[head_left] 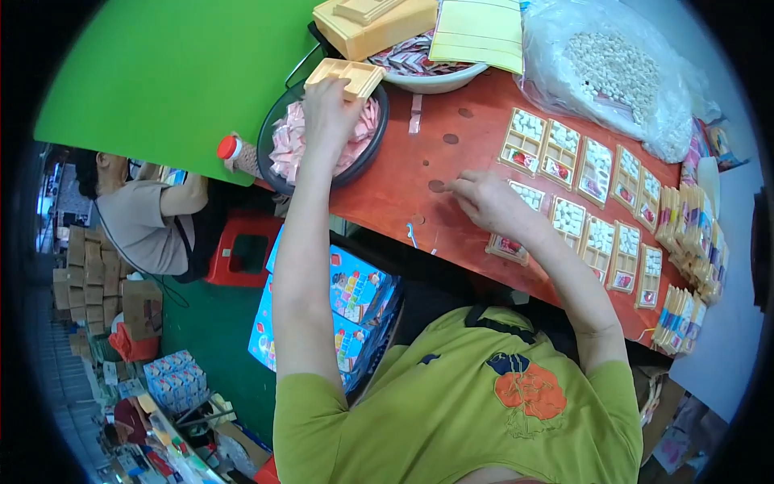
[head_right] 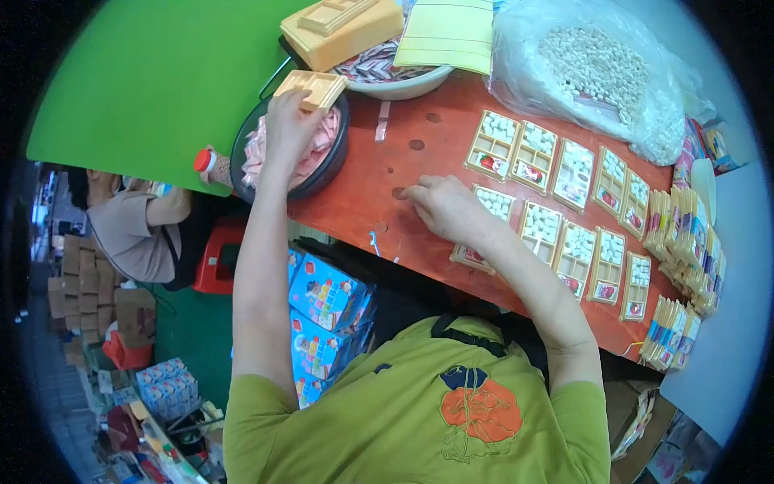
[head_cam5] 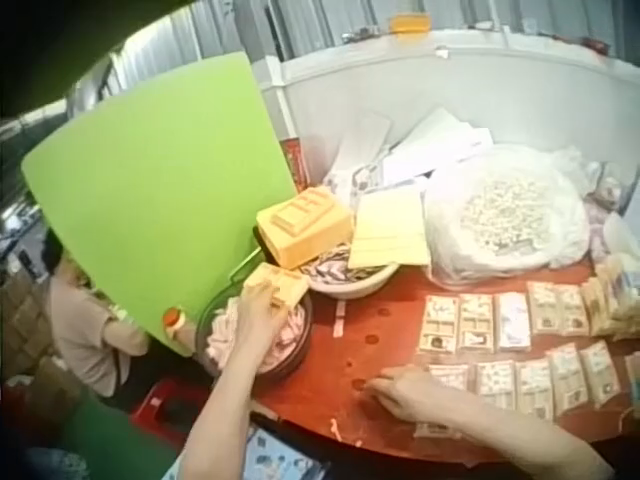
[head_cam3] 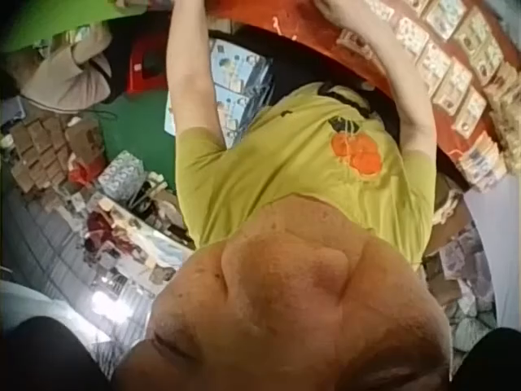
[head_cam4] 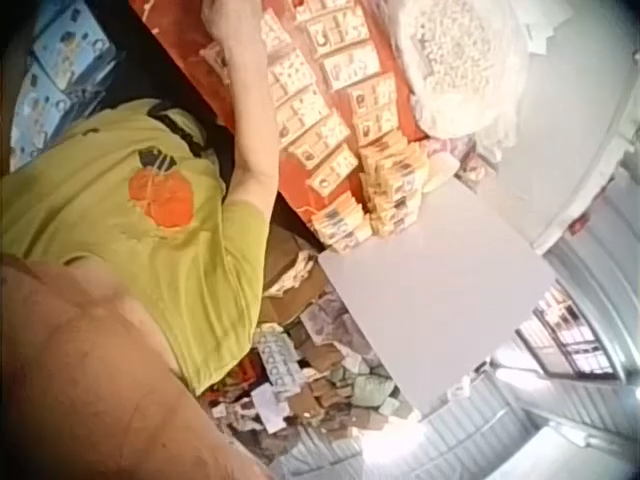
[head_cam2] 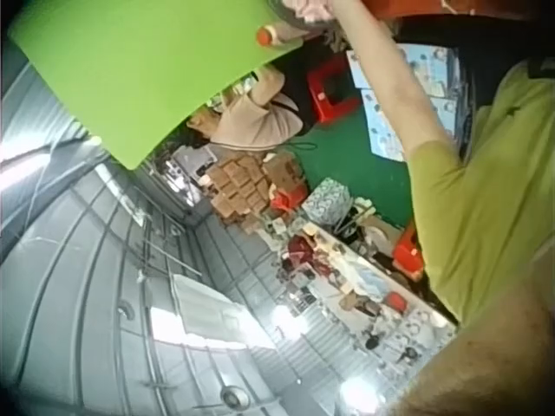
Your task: Packaging and labeling small treats or candies into plastic containers.
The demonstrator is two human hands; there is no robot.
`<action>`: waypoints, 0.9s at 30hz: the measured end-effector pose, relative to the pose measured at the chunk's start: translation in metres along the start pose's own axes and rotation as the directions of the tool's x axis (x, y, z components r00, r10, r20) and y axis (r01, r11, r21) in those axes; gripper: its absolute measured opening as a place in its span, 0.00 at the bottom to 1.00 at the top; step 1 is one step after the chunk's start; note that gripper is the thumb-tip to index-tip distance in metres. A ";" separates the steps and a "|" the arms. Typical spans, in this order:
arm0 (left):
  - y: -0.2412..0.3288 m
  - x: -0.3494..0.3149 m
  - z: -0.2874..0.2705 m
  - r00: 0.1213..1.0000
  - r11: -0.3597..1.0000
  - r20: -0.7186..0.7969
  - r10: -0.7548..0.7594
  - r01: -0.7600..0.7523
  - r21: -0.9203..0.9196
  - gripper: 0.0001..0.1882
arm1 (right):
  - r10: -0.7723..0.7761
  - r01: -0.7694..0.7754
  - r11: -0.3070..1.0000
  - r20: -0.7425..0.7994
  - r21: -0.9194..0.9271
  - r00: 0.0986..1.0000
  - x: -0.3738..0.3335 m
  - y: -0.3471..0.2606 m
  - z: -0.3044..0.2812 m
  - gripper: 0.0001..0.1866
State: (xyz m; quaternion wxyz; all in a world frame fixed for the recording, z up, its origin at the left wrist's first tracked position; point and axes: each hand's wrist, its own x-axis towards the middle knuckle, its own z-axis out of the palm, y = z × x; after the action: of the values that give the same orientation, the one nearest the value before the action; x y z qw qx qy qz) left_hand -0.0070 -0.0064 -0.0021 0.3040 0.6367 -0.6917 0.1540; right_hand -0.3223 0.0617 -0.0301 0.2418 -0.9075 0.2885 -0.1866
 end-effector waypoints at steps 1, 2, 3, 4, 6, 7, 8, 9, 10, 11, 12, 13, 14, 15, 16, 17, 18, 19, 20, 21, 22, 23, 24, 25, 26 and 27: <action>0.004 0.002 0.005 0.983 0.985 -0.087 0.164 -0.159 0.062 0.16 | -0.021 0.021 1.000 0.010 -0.005 1.000 -0.001 0.000 0.000 0.13; 0.003 0.007 0.007 0.982 0.985 -0.087 0.171 -0.167 0.051 0.16 | -0.009 0.009 1.000 0.005 -0.010 1.000 0.002 -0.001 0.000 0.13; 0.000 0.010 0.008 0.990 0.986 0.007 0.143 -0.143 0.083 0.15 | -0.006 0.006 1.000 -0.005 0.002 1.000 0.004 -0.001 -0.001 0.13; -0.004 0.014 0.008 0.989 0.985 0.100 0.109 -0.121 0.120 0.14 | -0.006 0.006 1.000 -0.014 0.015 1.000 0.007 -0.001 -0.001 0.13; -0.011 0.020 0.000 0.987 0.984 0.053 0.153 -0.157 0.080 0.12 | 0.018 -0.018 1.000 0.013 -0.009 1.000 0.005 0.004 -0.002 0.12; -0.016 0.029 -0.009 0.989 0.991 0.086 0.118 -0.123 0.061 0.12 | 0.032 -0.031 0.999 0.028 -0.037 0.999 0.004 0.008 -0.002 0.12; -0.021 0.034 -0.020 0.989 0.995 0.120 0.082 -0.088 0.046 0.12 | 0.035 -0.033 0.999 0.040 -0.027 0.999 0.004 0.007 -0.003 0.12; -0.028 0.034 -0.028 0.989 0.996 0.127 0.072 -0.079 0.049 0.12 | 0.054 -0.054 0.999 0.023 0.007 0.998 0.005 0.006 -0.006 0.12; -0.035 0.034 -0.038 0.996 0.990 0.087 -0.032 0.044 -0.132 0.12 | 0.073 -0.073 0.997 0.008 0.040 0.997 0.007 0.004 -0.007 0.13; -0.044 0.033 -0.044 0.988 0.938 0.058 -0.141 0.152 -0.310 0.12 | 0.072 -0.070 0.994 -0.018 0.084 0.997 0.012 0.003 -0.006 0.13; -0.051 0.029 -0.050 0.988 0.940 0.055 -0.147 0.157 -0.303 0.12 | 0.062 -0.061 0.994 -0.014 0.086 0.998 0.018 0.001 -0.005 0.13; -0.057 0.023 -0.056 0.993 0.963 0.079 -0.084 0.101 -0.249 0.12 | 0.052 -0.048 0.993 -0.041 0.110 0.998 0.026 -0.002 -0.003 0.13; -0.065 0.016 -0.060 0.994 0.980 0.108 -0.021 0.042 -0.196 0.13 | 0.043 -0.034 0.991 -0.069 0.133 0.997 0.033 -0.005 -0.001 0.13; -0.071 0.006 -0.061 0.982 0.995 0.190 0.004 0.015 -0.095 0.18 | 0.039 -0.030 0.991 -0.067 0.130 0.997 0.038 -0.008 0.002 0.13; -0.074 -0.006 -0.059 0.983 0.995 0.183 0.003 0.015 -0.096 0.18 | -0.012 0.022 0.995 -0.098 0.099 0.995 0.043 -0.010 0.005 0.13; -0.072 -0.018 -0.055 0.990 0.998 0.127 0.064 -0.062 -0.021 0.18 | -0.053 0.062 0.996 -0.132 0.061 0.990 0.047 -0.010 0.009 0.12; -0.066 -0.027 -0.051 0.988 0.989 0.069 0.136 -0.140 0.051 0.17 | -0.042 0.049 0.998 -0.144 0.042 0.989 0.049 -0.012 0.017 0.12; -0.056 -0.037 -0.043 0.982 0.980 0.049 0.184 -0.188 0.071 0.17 | -0.085 0.093 0.994 -0.123 0.058 0.989 0.049 -0.011 0.026 0.12; -0.040 -0.041 -0.040 0.970 0.966 0.016 0.242 -0.242 0.086 0.18 | -0.125 0.132 0.989 -0.110 0.060 0.986 0.047 -0.009 0.025 0.11; -0.023 -0.045 -0.038 0.963 0.964 0.110 0.245 -0.255 0.081 0.18 | -0.106 0.111 0.992 -0.093 0.058 0.990 0.044 -0.008 0.027 0.11; -0.007 -0.048 -0.037 0.946 0.960 0.204 0.252 -0.272 0.073 0.17 | -0.080 0.084 0.995 -0.078 0.056 0.994 0.037 -0.010 0.025 0.11; -0.002 -0.050 -0.041 0.934 0.964 0.271 0.233 -0.259 0.066 0.17 | -0.085 0.087 0.996 -0.063 0.034 0.994 0.033 -0.014 0.021 0.12; -0.002 -0.052 -0.043 0.916 0.967 0.340 0.213 -0.248 0.064 0.17 | -0.070 0.071 0.997 -0.092 0.010 0.993 0.026 -0.016 0.020 0.12; -0.001 -0.052 -0.040 0.911 0.957 0.318 0.261 -0.287 0.037 0.17 | -0.055 0.054 0.998 -0.114 -0.014 0.992 0.016 -0.016 0.017 0.12; -0.003 -0.054 -0.041 0.918 0.967 0.326 0.228 -0.253 0.035 0.16 | -0.050 0.046 0.998 -0.136 -0.031 0.989 0.008 -0.018 0.014 0.13; -0.006 -0.056 -0.044 0.923 0.976 0.335 0.189 -0.214 0.038 0.15 | 0.033 -0.034 0.999 -0.072 -0.007 0.997 -0.001 -0.024 0.002 0.15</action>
State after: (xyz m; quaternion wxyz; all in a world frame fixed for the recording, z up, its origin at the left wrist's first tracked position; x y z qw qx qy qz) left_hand 0.0090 0.0633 -0.0046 0.1432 0.5897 -0.7884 0.1012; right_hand -0.3118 0.0804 -0.0188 0.2307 -0.8961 0.3131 -0.2140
